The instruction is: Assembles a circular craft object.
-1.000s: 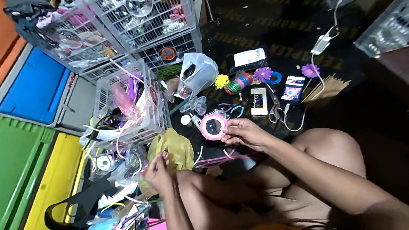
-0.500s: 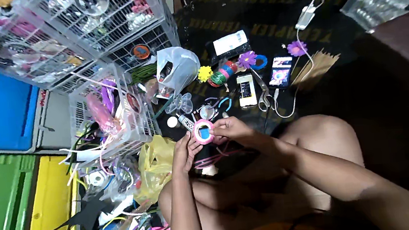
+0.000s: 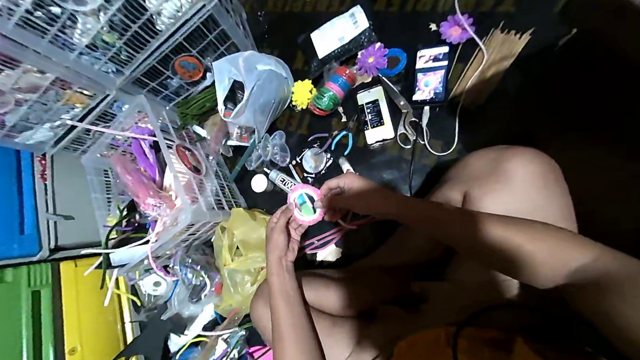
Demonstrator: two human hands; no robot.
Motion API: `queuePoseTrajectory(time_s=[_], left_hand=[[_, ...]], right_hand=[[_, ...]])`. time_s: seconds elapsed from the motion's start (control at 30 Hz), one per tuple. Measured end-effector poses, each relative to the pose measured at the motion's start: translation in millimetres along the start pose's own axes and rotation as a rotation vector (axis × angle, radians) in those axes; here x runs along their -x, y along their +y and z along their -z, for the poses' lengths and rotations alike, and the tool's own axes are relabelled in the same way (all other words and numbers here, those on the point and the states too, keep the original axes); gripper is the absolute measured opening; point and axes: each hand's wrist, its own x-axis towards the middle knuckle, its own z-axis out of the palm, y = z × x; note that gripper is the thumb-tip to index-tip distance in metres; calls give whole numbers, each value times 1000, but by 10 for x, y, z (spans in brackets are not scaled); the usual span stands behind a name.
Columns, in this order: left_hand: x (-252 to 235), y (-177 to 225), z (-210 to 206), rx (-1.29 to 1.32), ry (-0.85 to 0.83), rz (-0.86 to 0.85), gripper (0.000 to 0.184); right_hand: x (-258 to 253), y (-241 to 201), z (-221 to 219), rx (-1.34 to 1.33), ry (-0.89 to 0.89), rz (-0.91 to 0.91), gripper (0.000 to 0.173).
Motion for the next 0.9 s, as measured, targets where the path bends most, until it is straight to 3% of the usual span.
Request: queuePoseTrajectory(time_s=[0.3, 0.43, 0.73, 0.9], left_hand=[[32, -20, -49, -162, 55, -127, 24], [12, -24, -38, -161, 39, -161, 33], [-23, -137, -56, -491, 130, -447, 9], [2, -157, -75, -579, 124, -556, 11]], right_hand=[[-82, 154, 51, -8, -2, -13, 13], [-109, 176, 57, 34, 2, -14, 15], [-115, 177, 50, 101, -11, -16, 18], [-135, 205, 69, 110, -1, -14, 19]])
